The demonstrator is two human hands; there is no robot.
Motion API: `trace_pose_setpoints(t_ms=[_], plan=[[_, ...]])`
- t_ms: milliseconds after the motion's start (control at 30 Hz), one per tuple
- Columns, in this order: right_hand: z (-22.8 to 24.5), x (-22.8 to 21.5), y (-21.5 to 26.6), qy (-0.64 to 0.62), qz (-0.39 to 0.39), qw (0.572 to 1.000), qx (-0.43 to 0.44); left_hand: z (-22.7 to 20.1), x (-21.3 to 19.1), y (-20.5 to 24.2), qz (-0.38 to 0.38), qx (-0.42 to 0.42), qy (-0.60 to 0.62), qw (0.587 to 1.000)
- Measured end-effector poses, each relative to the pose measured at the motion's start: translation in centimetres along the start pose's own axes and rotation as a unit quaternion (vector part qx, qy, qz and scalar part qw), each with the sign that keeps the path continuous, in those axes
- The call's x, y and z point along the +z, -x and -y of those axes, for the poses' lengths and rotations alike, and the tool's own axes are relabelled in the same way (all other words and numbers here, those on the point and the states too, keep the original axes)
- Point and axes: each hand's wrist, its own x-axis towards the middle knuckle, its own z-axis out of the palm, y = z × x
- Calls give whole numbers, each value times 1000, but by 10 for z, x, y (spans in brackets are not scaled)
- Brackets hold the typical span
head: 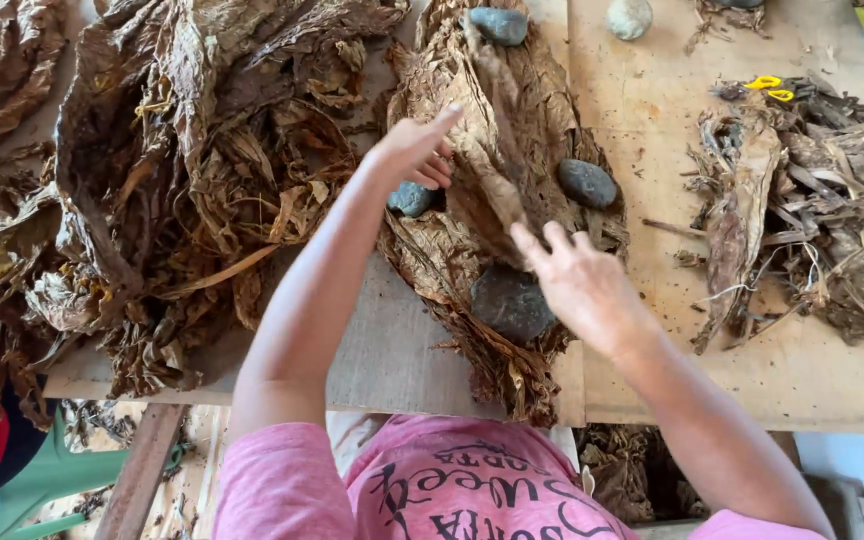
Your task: The person places several smooth stones on a large dried leaf laid on a wooden table, then repeatedly lifts and repositions the leaf to adjust the stones and flatten the material. The hands work directly on the leaf and stones without using any tools.
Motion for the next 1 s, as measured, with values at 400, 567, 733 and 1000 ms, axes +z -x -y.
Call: trace_pose_setpoints(t_ms=[400,567,733,1000], plan=[[10,-2,6,-167,-92,972,135,17,39,0,-49,33,-86,995],[8,-29,-3,-428,-87,895,87,51,64,-38,-11,93,365,926],[-46,45,-54,-448,-219,851,168,77,48,-86,2,112,395,912],[-31,40,-82,-419,-254,841,230,70,36,-102,8,138,384,913]])
